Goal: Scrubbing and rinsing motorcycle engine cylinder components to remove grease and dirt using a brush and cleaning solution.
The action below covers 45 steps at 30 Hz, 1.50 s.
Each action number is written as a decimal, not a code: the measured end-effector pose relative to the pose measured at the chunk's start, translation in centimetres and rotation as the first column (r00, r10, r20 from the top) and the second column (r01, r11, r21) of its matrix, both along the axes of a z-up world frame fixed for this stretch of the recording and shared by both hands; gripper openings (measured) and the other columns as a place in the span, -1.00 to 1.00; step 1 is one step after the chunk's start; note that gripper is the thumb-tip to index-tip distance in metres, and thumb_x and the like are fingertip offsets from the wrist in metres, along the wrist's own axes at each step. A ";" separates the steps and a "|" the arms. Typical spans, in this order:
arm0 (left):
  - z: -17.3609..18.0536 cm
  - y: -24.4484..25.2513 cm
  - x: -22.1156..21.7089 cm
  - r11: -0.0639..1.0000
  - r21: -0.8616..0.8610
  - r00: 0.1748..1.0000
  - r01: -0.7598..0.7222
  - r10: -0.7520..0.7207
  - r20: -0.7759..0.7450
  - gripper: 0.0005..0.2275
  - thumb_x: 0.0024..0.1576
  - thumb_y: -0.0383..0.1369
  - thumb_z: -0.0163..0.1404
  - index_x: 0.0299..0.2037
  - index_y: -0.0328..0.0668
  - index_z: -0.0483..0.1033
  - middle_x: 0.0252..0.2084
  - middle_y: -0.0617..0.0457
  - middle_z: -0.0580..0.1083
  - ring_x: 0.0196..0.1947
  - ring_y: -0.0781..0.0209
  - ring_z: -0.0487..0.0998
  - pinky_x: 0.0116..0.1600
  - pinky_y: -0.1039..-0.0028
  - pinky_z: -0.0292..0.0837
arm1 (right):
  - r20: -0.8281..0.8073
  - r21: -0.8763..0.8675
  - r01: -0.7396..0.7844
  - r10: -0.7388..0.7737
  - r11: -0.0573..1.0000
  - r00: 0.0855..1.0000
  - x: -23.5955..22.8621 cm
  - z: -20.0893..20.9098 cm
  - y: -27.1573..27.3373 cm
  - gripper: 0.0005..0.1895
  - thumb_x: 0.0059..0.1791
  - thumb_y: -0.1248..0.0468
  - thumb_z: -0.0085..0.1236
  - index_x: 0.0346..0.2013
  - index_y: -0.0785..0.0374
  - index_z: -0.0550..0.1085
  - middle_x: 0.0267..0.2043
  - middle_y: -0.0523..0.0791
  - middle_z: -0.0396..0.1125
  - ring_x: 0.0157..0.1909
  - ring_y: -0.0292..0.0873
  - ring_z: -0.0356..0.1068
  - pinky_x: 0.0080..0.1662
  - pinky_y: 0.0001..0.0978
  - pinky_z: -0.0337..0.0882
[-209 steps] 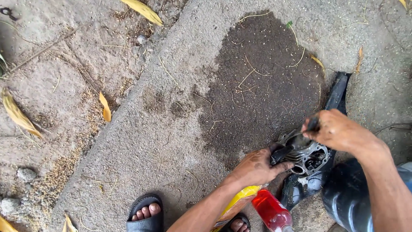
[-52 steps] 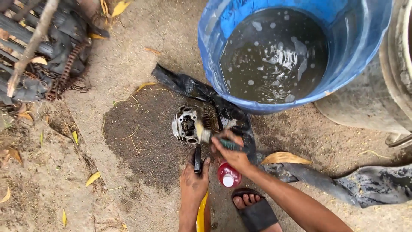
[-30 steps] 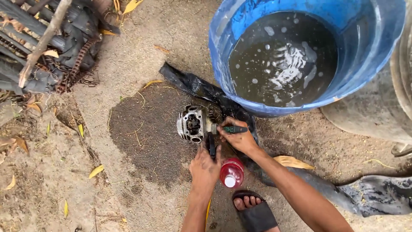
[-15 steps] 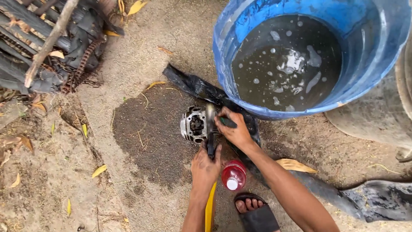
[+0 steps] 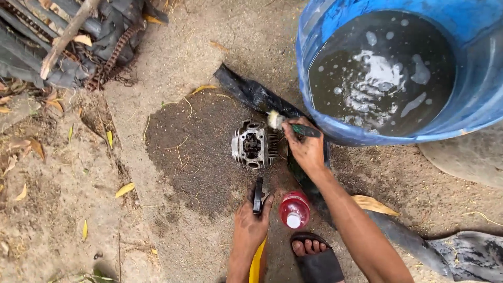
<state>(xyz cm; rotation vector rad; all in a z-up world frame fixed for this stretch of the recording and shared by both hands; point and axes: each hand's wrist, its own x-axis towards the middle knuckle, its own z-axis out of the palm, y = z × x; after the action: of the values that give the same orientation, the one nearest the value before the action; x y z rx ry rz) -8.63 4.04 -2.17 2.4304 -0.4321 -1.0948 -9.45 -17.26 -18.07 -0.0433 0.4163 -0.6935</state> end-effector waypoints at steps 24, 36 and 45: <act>-2.1 2.6 0.7 0.997 -0.063 0.999 0.036 -0.034 0.040 -0.40 0.27 0.01 -0.20 0.45 -0.09 0.09 -0.15 -0.15 0.59 -0.30 0.07 0.66 0.01 0.20 0.68 | -0.560 -0.514 -0.433 -0.093 -0.740 0.823 -11.5 -4.5 2.4 -0.55 0.15 0.20 -0.30 0.25 0.28 0.39 0.29 0.15 0.30 0.29 0.18 0.34 0.27 -0.06 0.34; -4.9 1.6 1.1 0.982 -0.180 0.991 0.059 -0.037 0.126 -0.45 0.23 -0.16 -0.02 0.34 -0.40 0.28 -0.16 -0.28 0.60 -0.16 -0.17 0.67 -0.07 0.08 0.58 | -0.547 -0.453 -0.362 -0.067 -0.815 0.834 -11.2 -4.5 -1.0 -0.40 0.05 -0.11 -0.04 0.07 0.37 0.45 0.05 0.18 0.42 0.12 0.21 0.45 0.00 0.02 0.55; -0.9 1.4 2.0 0.983 -0.173 0.994 0.063 -0.046 0.097 -0.49 0.24 -0.27 -0.04 0.32 -0.52 0.27 -0.13 -0.44 0.59 -0.25 -0.21 0.68 0.01 0.03 0.58 | -0.640 -0.354 -0.514 -0.199 -0.782 0.743 -9.3 3.9 1.6 -0.48 -0.09 0.02 0.17 0.02 0.32 0.49 0.02 0.15 0.43 0.10 0.22 0.46 0.02 0.04 0.54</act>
<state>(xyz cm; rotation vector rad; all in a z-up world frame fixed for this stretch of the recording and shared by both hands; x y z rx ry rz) -6.68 5.45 -3.07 2.3318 -0.6025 -0.9268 -18.78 -15.70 -14.19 -2.5581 -0.1929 0.0219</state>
